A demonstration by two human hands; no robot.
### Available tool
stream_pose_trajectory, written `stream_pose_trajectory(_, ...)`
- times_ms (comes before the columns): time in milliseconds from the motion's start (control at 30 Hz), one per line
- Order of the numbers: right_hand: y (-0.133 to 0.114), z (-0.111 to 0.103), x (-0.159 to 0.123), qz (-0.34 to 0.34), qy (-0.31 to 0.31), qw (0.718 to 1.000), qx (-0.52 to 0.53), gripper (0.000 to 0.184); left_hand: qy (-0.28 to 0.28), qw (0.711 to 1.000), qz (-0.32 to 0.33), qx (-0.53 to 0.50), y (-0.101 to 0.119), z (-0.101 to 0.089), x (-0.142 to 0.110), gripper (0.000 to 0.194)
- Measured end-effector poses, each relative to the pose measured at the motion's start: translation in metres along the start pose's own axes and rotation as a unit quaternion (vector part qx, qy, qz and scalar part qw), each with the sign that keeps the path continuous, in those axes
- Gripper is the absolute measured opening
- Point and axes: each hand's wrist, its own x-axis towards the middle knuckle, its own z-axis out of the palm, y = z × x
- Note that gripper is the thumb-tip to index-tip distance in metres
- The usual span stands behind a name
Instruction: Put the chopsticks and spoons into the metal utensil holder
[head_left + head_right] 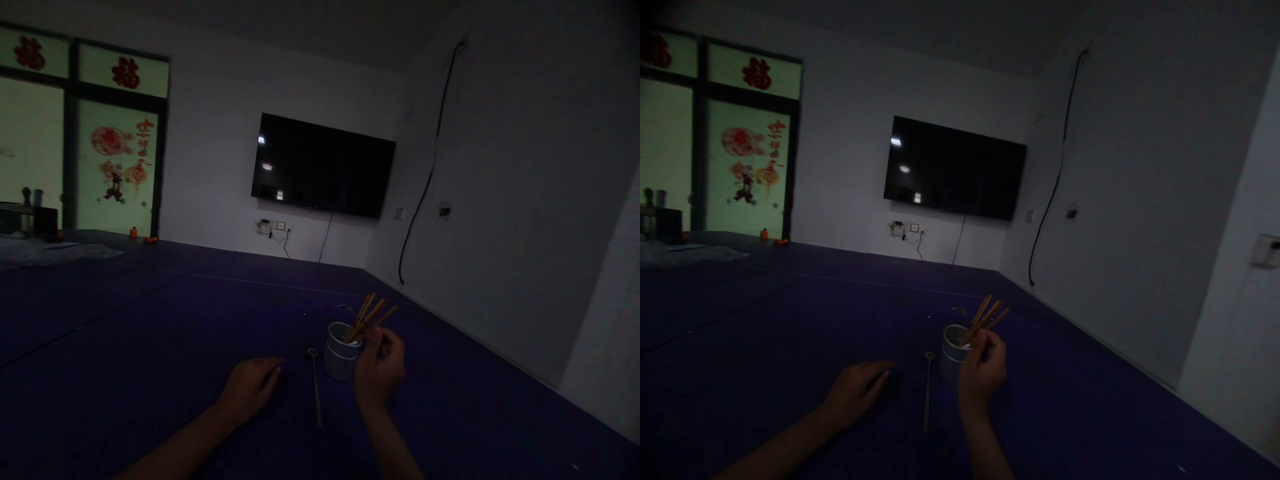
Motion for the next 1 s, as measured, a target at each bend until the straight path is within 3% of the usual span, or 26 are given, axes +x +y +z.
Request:
stream_pose_trajectory(167,0.008,-0.003,0.011,0.02,0.046,0.997,-0.058,0.039,0.003,1.0,0.007,0.006,-0.002,0.002,-0.001,0.037)
stream_pose_trajectory(300,0.011,-0.004,0.012,0.007,0.034,0.993,-0.116,0.041,-0.005,1.0,0.008,0.005,-0.004,0.003,-0.002,0.038)
stream_pose_trajectory(533,0.011,0.003,0.005,-0.014,-0.087,0.969,-0.23,0.045,-0.007,1.0,0.011,-0.006,-0.003,0.002,-0.003,0.036)
stream_pose_trajectory(767,0.013,0.005,0.005,0.02,-0.221,0.915,-0.338,0.04,-0.012,1.0,0.019,-0.006,-0.003,0.004,-0.003,0.036)
stream_pose_trajectory(900,0.014,0.005,0.007,0.044,-0.251,0.897,-0.361,0.039,-0.014,1.0,0.026,-0.008,-0.004,0.006,-0.004,0.036)
stream_pose_trajectory(1000,0.013,0.004,0.007,0.054,-0.227,0.914,-0.332,0.041,-0.02,1.0,0.021,-0.011,-0.005,0.006,-0.004,0.036)
